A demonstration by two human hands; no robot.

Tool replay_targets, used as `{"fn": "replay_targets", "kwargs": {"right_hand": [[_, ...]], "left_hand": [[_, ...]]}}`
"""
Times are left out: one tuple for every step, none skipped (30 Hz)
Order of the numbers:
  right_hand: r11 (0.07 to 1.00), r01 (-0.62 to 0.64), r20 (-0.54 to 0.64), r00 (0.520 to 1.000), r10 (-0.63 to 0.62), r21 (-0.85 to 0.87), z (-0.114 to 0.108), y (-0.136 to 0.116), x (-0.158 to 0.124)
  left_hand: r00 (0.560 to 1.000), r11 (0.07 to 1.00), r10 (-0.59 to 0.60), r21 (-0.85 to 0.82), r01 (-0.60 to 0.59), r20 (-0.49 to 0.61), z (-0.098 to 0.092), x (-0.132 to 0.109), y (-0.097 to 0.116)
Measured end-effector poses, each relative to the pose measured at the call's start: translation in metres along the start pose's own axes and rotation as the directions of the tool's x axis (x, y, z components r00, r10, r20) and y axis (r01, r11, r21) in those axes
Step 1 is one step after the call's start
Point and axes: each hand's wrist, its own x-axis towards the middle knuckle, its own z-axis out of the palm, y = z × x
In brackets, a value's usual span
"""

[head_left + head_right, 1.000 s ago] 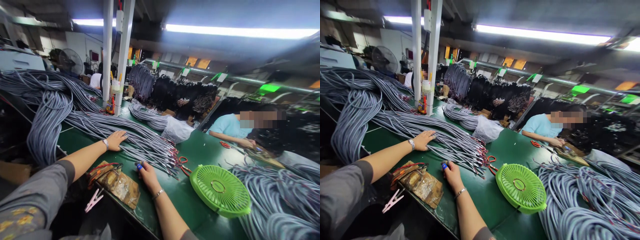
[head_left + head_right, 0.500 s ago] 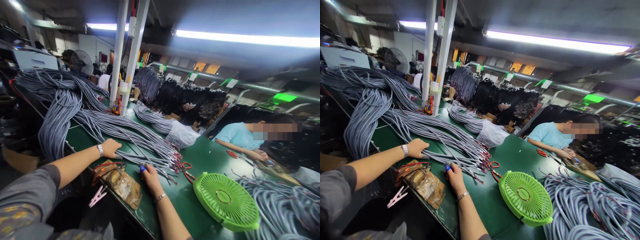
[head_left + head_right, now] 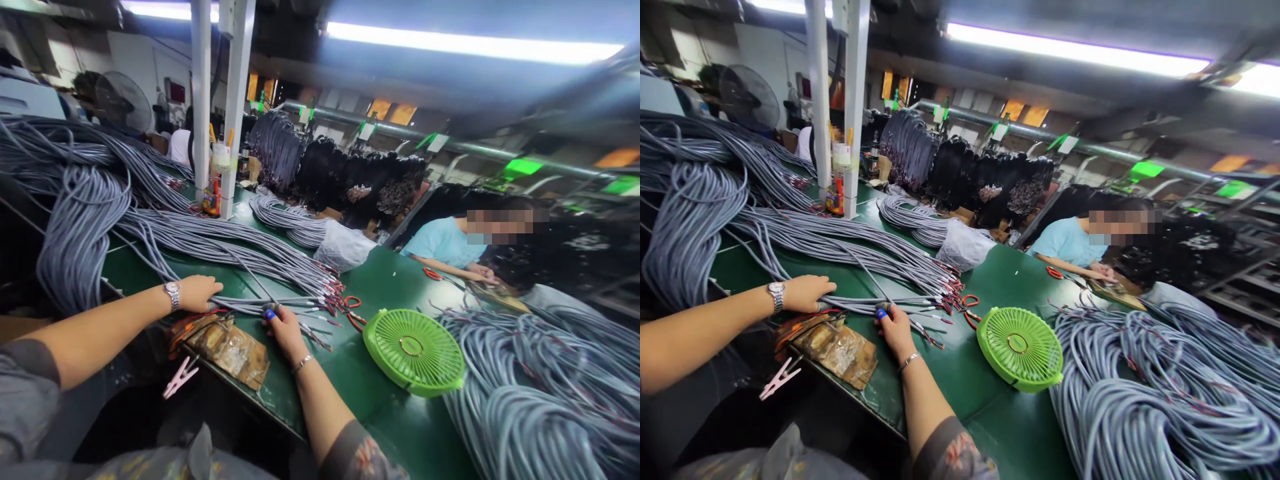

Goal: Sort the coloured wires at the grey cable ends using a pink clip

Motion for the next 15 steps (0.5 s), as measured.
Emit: {"fn": "replay_targets", "kwargs": {"right_hand": [[1.000,-0.001,-0.006,1.000,0.001,0.006,0.000,0.001,0.001],[1.000,-0.003,-0.010,1.000,0.003,0.004,0.001,0.002,0.002],[1.000,-0.009,-0.013,1.000,0.009,-0.009,0.001,0.003,0.003],[0.999,-0.017,-0.019,1.000,0.016,-0.037,0.000,0.004,0.005],[0.997,-0.017,-0.036,0.999,0.015,-0.081,-0.001,0.005,0.006],[0.991,-0.002,-0.067,0.998,-0.007,-0.137,-0.002,0.005,0.007],[0.979,0.030,-0.111,0.992,-0.054,-0.203,-0.004,0.005,0.008],[0.959,0.076,-0.158,0.980,-0.123,-0.273,-0.005,0.005,0.008],[0.932,0.129,-0.197,0.959,-0.205,-0.339,-0.006,0.004,0.008],[0.902,0.182,-0.222,0.933,-0.285,-0.393,-0.007,0.003,0.007],[0.875,0.227,-0.230,0.908,-0.349,-0.428,-0.007,0.002,0.005],[0.855,0.265,-0.227,0.890,-0.394,-0.446,-0.007,0.000,0.002],[0.841,0.299,-0.217,0.877,-0.428,-0.451,-0.006,-0.001,0.000],[0.831,0.331,-0.206,0.866,-0.456,-0.447,-0.005,-0.002,-0.003],[0.823,0.355,-0.201,0.855,-0.477,-0.443,-0.005,-0.003,-0.004]], "left_hand": [[1.000,1.000,0.002,0.008,-0.002,0.012,-0.002,0.002,0.002],[1.000,1.000,0.000,0.018,0.000,0.019,-0.005,0.003,0.005],[1.000,1.000,-0.006,0.029,0.006,0.019,-0.008,0.004,0.007],[1.000,0.999,-0.017,0.039,0.016,0.013,-0.011,0.005,0.009],[1.000,0.998,-0.029,0.048,0.029,0.002,-0.016,0.005,0.010],[0.999,0.998,-0.041,0.054,0.042,-0.012,-0.022,0.004,0.010],[0.998,0.996,-0.054,0.063,0.056,-0.027,-0.030,0.002,0.009],[0.996,0.995,-0.068,0.063,0.072,-0.053,-0.040,-0.001,0.006],[0.992,0.994,-0.086,0.052,0.091,-0.091,-0.052,-0.004,0.001],[0.984,0.993,-0.111,0.032,0.116,-0.141,-0.067,-0.009,-0.004],[0.961,0.989,-0.150,-0.042,0.144,-0.232,-0.082,-0.014,-0.010],[0.923,0.976,-0.207,-0.141,0.169,-0.324,-0.098,-0.020,-0.015],[0.869,0.947,-0.284,-0.260,0.189,-0.405,-0.114,-0.026,-0.020],[0.788,0.899,-0.380,-0.392,0.193,-0.485,-0.129,-0.033,-0.024],[0.678,0.839,-0.486,-0.512,0.186,-0.551,-0.143,-0.039,-0.027]]}}
